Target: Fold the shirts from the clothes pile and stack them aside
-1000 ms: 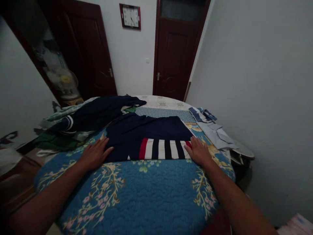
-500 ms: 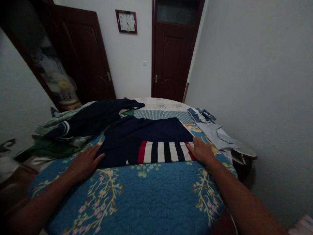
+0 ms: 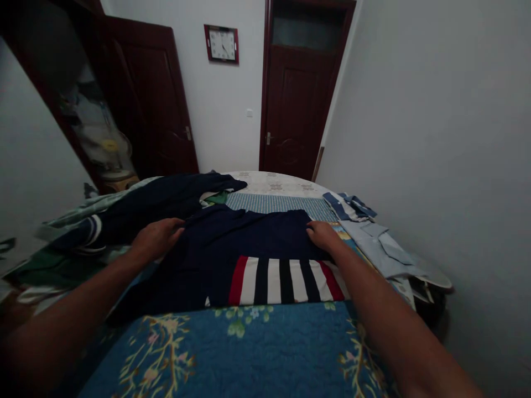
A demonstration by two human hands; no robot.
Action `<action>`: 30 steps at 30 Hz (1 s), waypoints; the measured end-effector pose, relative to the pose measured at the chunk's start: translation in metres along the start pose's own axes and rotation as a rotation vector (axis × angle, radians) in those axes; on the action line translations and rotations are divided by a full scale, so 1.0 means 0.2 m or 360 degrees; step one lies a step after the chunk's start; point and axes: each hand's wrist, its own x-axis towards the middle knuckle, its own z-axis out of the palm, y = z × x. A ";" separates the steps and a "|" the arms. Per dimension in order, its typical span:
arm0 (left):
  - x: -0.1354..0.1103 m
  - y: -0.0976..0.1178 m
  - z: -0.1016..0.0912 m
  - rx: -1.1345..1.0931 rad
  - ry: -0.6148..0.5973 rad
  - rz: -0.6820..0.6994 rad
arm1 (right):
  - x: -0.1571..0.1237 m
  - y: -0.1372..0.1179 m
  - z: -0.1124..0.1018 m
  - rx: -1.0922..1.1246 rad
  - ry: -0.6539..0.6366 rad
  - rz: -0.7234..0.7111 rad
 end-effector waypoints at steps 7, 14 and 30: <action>0.41 0.03 0.19 -0.0032 -0.0050 -0.0005 | 0.36 0.01 0.09 -0.0007 0.0132 0.0240; 0.68 0.08 0.31 -0.0095 -0.0184 -0.0265 | 0.58 0.06 0.22 0.0077 0.0209 0.0412; 0.74 0.00 0.45 -0.0598 0.0257 -0.0811 | 0.59 0.22 0.30 0.0162 0.0536 0.0805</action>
